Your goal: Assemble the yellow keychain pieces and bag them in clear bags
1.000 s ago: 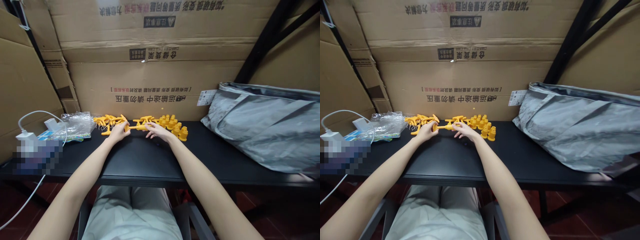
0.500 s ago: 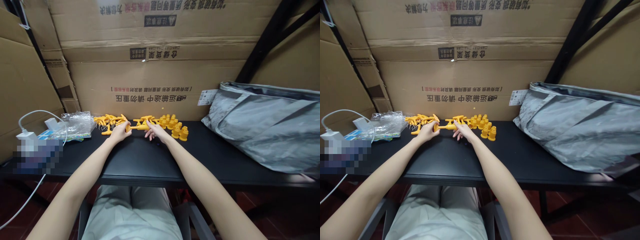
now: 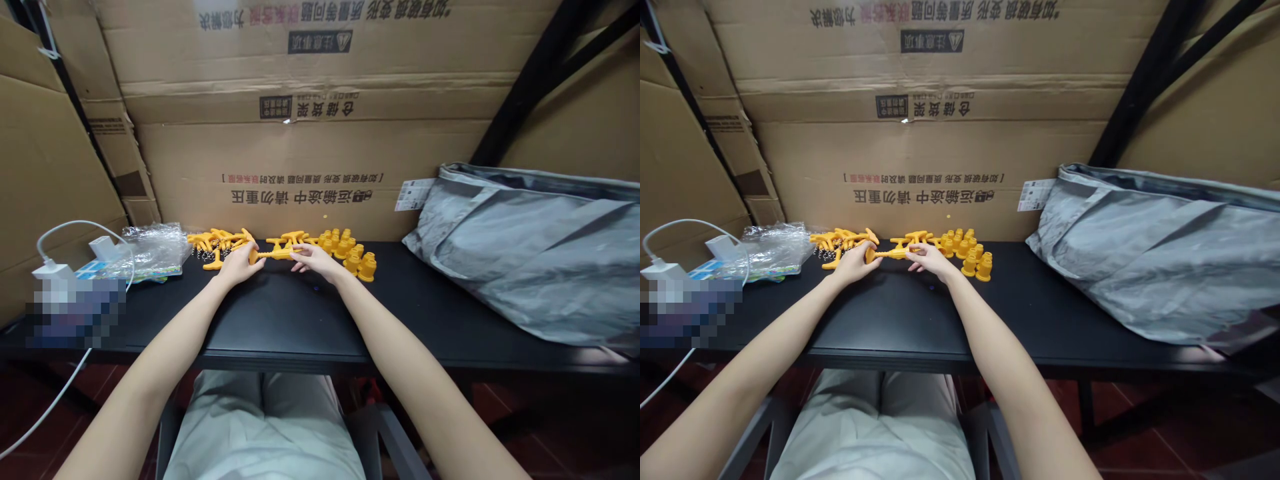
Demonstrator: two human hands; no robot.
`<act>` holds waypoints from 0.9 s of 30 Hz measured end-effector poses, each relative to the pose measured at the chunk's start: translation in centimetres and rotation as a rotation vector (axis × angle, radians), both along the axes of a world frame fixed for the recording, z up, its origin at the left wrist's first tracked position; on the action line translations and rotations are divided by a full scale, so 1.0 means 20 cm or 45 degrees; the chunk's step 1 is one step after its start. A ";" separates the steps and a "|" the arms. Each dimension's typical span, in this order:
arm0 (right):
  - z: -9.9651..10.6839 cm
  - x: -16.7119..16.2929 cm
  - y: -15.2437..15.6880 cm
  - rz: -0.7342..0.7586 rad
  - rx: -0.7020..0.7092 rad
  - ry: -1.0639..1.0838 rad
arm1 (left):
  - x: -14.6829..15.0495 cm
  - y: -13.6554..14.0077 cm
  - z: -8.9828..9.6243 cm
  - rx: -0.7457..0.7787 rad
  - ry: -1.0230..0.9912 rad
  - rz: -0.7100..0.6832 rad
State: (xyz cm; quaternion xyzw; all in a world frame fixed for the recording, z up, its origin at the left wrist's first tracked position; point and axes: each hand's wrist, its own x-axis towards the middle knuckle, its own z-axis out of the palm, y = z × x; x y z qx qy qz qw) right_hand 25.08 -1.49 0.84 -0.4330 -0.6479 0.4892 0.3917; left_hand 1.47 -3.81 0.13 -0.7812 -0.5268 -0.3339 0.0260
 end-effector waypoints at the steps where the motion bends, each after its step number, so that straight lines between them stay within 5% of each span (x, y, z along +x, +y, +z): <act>1: 0.00 0.00 0.00 0.004 0.003 0.003 | 0.00 0.00 0.00 0.001 -0.002 0.003; 27: 0.00 -0.02 -0.01 -0.022 -0.011 0.037 | 0.00 0.00 0.00 0.001 -0.011 0.003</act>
